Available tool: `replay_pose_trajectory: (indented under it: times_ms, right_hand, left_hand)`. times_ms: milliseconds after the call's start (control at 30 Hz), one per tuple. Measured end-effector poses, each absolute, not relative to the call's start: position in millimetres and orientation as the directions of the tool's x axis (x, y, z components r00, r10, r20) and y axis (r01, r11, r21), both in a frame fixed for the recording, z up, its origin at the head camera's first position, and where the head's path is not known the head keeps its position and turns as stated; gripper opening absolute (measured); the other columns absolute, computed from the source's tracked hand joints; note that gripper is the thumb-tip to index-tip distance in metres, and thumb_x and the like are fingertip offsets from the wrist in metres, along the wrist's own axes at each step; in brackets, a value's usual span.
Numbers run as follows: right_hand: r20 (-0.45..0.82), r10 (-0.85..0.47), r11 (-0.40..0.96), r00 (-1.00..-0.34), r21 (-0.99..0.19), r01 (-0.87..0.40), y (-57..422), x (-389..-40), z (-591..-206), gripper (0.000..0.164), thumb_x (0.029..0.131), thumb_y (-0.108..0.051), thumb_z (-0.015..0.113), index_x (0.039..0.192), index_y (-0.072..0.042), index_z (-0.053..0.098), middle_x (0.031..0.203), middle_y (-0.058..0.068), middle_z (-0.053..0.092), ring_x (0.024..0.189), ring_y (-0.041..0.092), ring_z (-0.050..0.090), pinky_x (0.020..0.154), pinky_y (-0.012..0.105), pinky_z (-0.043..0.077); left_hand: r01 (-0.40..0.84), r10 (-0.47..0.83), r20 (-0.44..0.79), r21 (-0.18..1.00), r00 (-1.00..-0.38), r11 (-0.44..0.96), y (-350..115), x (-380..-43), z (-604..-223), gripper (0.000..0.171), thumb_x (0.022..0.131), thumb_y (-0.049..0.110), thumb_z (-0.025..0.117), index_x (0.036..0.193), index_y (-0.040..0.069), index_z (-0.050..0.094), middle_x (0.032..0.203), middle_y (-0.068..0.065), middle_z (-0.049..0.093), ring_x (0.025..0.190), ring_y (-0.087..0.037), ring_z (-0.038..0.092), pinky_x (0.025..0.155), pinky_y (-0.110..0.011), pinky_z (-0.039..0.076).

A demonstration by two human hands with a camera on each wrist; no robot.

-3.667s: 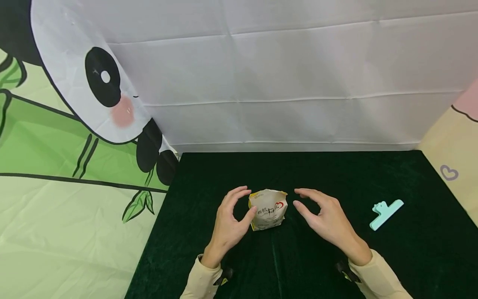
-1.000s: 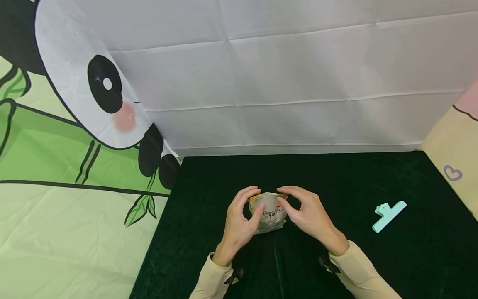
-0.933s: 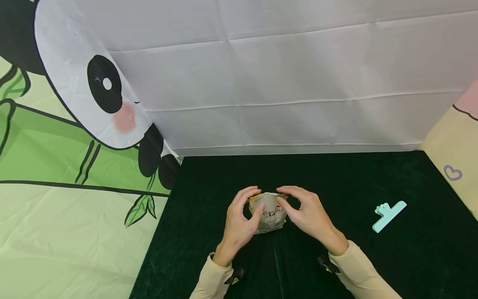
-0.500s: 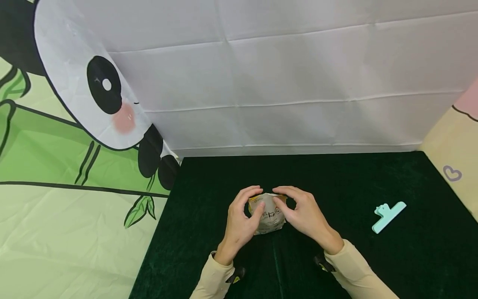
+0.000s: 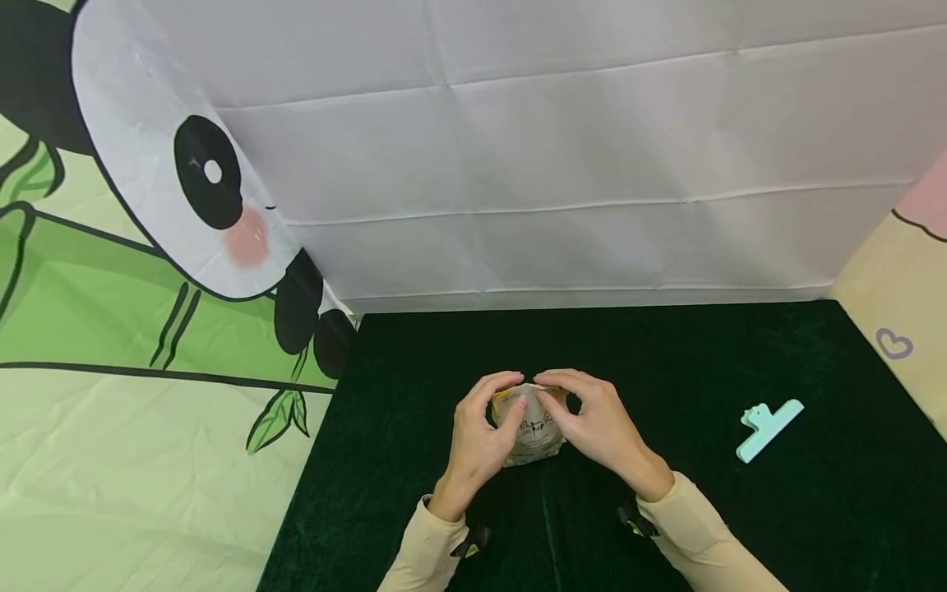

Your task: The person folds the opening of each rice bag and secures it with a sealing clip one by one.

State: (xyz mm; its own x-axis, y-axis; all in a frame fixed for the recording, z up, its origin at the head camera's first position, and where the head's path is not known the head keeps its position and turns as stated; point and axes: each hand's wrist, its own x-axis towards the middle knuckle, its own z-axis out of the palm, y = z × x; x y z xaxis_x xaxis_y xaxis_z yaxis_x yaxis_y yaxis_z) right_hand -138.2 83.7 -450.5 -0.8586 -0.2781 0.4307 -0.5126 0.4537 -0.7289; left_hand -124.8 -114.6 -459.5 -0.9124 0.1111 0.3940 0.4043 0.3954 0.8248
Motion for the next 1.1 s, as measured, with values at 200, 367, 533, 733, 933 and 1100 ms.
replay_pose_trajectory:
  times_ms: [200, 367, 533, 733, 933, 1100]
  right_hand:
    - [0.435, -0.28, 0.445, -0.856, -0.731, -0.517, 82.2, -139.0, -450.8, 0.02, 0.102, -0.013, 0.072, 0.121, -0.009, 0.077, 0.123, 0.008, 0.077, 0.106, 0.02, 0.075, 0.085, 0.042, 0.065]
    - [0.44, -0.271, 0.446, -0.856, -0.731, -0.516, 81.4, -139.1, -451.6, 0.018, 0.101, -0.012, 0.073, 0.119, -0.009, 0.078, 0.124, 0.008, 0.078, 0.105, 0.021, 0.075, 0.084, 0.044, 0.064]
    - [0.454, -0.254, 0.444, -0.854, -0.73, -0.52, 80.9, -139.5, -454.4, 0.017, 0.1, -0.01, 0.074, 0.116, -0.008, 0.08, 0.124, 0.008, 0.078, 0.103, 0.021, 0.075, 0.085, 0.046, 0.064]
    - [0.464, -0.234, 0.44, -0.855, -0.733, -0.518, 80.1, -139.4, -456.7, 0.017, 0.1, -0.009, 0.074, 0.116, -0.008, 0.08, 0.122, 0.007, 0.078, 0.105, 0.022, 0.075, 0.087, 0.046, 0.064]
    - [0.477, -0.219, 0.427, -0.851, -0.737, -0.524, 79.4, -140.3, -458.8, 0.017, 0.1, -0.008, 0.073, 0.116, -0.009, 0.08, 0.121, 0.006, 0.079, 0.104, 0.02, 0.075, 0.086, 0.049, 0.064]
    - [0.483, -0.21, 0.421, -0.85, -0.74, -0.524, 79.5, -141.6, -460.1, 0.016, 0.1, -0.008, 0.073, 0.115, -0.01, 0.081, 0.12, 0.005, 0.079, 0.103, 0.021, 0.075, 0.086, 0.05, 0.064]
  left_hand:
    - [0.387, 0.097, 0.381, 0.834, -0.919, 0.393, -113.1, -125.4, -461.1, 0.026, 0.102, 0.02, 0.07, 0.127, 0.013, 0.074, 0.128, -0.003, 0.074, 0.116, -0.021, 0.071, 0.101, -0.045, 0.058]
    - [0.375, 0.08, 0.375, 0.84, -0.924, 0.393, -112.1, -126.9, -461.9, 0.024, 0.104, 0.022, 0.069, 0.125, 0.013, 0.075, 0.124, -0.003, 0.076, 0.113, -0.02, 0.072, 0.1, -0.044, 0.058]
    - [0.365, 0.066, 0.37, 0.845, -0.927, 0.39, -110.9, -127.7, -462.8, 0.022, 0.104, 0.023, 0.069, 0.123, 0.011, 0.076, 0.122, -0.003, 0.077, 0.113, -0.02, 0.073, 0.101, -0.044, 0.057]
    - [0.363, 0.049, 0.375, 0.846, -0.926, 0.391, -109.7, -129.2, -465.0, 0.018, 0.105, 0.024, 0.069, 0.118, 0.016, 0.078, 0.116, -0.001, 0.078, 0.105, -0.018, 0.073, 0.093, -0.037, 0.059]
    - [0.384, 0.04, 0.399, 0.843, -0.916, 0.375, -108.4, -130.8, -465.7, 0.016, 0.106, 0.024, 0.068, 0.116, 0.017, 0.078, 0.112, -0.001, 0.078, 0.099, -0.016, 0.073, 0.088, -0.038, 0.062]
    - [0.407, 0.033, 0.426, 0.836, -0.904, 0.368, -107.1, -132.3, -465.2, 0.016, 0.106, 0.024, 0.068, 0.114, 0.016, 0.079, 0.109, -0.001, 0.078, 0.097, -0.016, 0.073, 0.087, -0.033, 0.061]
